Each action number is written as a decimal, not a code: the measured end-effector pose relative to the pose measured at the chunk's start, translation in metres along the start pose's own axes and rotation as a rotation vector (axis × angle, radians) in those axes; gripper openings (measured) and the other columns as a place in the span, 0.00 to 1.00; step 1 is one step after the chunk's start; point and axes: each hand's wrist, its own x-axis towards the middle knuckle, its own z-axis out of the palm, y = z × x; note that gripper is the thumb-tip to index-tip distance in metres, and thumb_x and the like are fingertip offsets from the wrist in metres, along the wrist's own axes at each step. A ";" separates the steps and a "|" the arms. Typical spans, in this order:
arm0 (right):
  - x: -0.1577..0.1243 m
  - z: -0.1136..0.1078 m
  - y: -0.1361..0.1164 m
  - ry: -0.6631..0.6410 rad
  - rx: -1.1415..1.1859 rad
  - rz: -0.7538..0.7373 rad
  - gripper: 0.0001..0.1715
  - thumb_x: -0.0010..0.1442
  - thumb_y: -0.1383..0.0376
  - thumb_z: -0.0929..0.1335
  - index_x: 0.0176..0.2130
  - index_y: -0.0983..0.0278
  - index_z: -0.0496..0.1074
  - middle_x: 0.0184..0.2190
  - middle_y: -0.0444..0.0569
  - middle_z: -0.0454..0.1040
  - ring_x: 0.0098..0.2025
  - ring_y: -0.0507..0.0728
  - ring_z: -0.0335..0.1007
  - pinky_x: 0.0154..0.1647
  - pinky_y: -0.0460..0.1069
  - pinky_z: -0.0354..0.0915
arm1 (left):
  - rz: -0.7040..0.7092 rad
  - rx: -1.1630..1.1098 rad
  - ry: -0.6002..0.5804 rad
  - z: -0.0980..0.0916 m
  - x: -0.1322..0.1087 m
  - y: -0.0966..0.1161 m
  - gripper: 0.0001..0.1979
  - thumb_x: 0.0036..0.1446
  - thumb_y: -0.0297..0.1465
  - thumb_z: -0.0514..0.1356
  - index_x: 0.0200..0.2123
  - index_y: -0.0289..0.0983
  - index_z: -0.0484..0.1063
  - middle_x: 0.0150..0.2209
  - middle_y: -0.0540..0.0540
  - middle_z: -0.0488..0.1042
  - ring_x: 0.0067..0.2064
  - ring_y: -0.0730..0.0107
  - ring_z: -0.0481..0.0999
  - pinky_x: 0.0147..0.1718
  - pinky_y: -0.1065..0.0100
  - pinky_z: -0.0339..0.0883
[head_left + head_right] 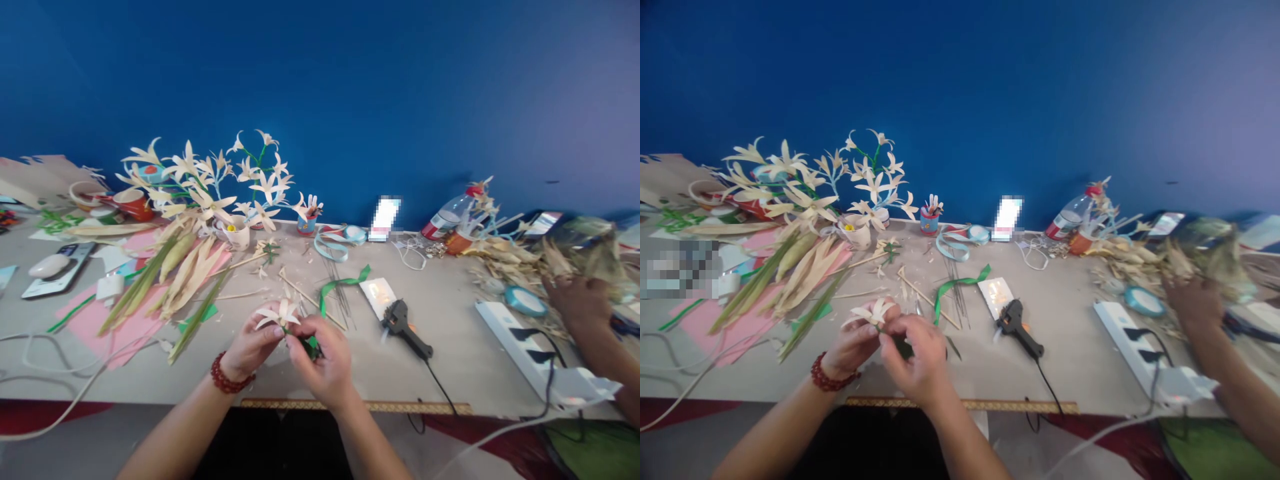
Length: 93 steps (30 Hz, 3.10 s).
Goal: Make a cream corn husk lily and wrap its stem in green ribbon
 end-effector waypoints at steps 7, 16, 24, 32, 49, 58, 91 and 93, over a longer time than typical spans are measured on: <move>-0.007 -0.012 -0.003 -0.134 -0.114 -0.233 0.21 0.56 0.77 0.68 0.47 0.61 0.69 0.35 0.52 0.78 0.35 0.58 0.73 0.38 0.53 0.70 | 0.053 0.091 -0.096 0.000 0.002 0.002 0.14 0.51 0.40 0.67 0.28 0.36 0.72 0.30 0.46 0.66 0.35 0.67 0.66 0.43 0.62 0.64; -0.044 -0.096 0.050 0.127 -0.486 -0.045 0.12 0.61 0.71 0.66 0.45 0.62 0.72 0.38 0.54 0.76 0.42 0.61 0.73 0.45 0.58 0.70 | 0.115 0.193 -0.194 -0.010 0.002 0.000 0.11 0.59 0.39 0.61 0.32 0.36 0.72 0.30 0.47 0.65 0.34 0.68 0.63 0.46 0.58 0.61; -0.079 -0.193 0.124 -0.136 -0.926 0.373 0.26 0.61 0.55 0.66 0.55 0.65 0.65 0.53 0.62 0.69 0.55 0.69 0.66 0.55 0.64 0.65 | 0.075 0.211 -0.228 -0.015 0.001 -0.005 0.11 0.59 0.38 0.61 0.32 0.36 0.72 0.31 0.47 0.66 0.35 0.67 0.63 0.51 0.56 0.57; -0.073 -0.201 0.133 -0.301 -0.883 0.330 0.19 0.63 0.57 0.64 0.51 0.64 0.67 0.50 0.59 0.72 0.51 0.66 0.69 0.53 0.62 0.66 | 0.054 0.176 -0.222 -0.013 0.002 -0.004 0.10 0.60 0.38 0.60 0.32 0.37 0.72 0.30 0.47 0.66 0.35 0.67 0.63 0.49 0.57 0.58; -0.020 -0.204 0.090 -0.668 -1.168 0.392 0.13 0.56 0.73 0.64 0.43 0.63 0.68 0.44 0.54 0.73 0.44 0.61 0.72 0.39 0.50 0.64 | 0.019 0.147 -0.192 -0.013 -0.001 -0.007 0.09 0.58 0.37 0.62 0.33 0.36 0.74 0.32 0.45 0.69 0.38 0.64 0.67 0.46 0.59 0.62; 0.000 -0.231 0.083 -0.599 -1.257 0.411 0.14 0.54 0.71 0.66 0.43 0.63 0.70 0.41 0.53 0.76 0.38 0.61 0.73 0.32 0.50 0.62 | 0.021 0.149 -0.182 -0.014 -0.002 -0.007 0.11 0.58 0.38 0.62 0.33 0.35 0.74 0.34 0.43 0.71 0.38 0.62 0.70 0.45 0.57 0.64; 0.001 -0.079 -0.021 -0.510 -0.016 0.363 0.09 0.59 0.63 0.63 0.30 0.63 0.69 0.24 0.46 0.71 0.24 0.54 0.66 0.27 0.47 0.65 | -0.019 -0.047 -0.111 0.000 0.001 -0.013 0.15 0.51 0.39 0.68 0.29 0.34 0.70 0.28 0.48 0.67 0.32 0.69 0.69 0.35 0.66 0.61; 0.002 -0.078 -0.022 -0.508 -0.018 0.356 0.09 0.59 0.63 0.63 0.30 0.63 0.69 0.24 0.47 0.71 0.25 0.54 0.67 0.28 0.47 0.65 | -0.018 -0.050 -0.114 -0.002 0.000 -0.014 0.14 0.52 0.38 0.68 0.30 0.34 0.71 0.28 0.48 0.68 0.32 0.69 0.69 0.35 0.66 0.61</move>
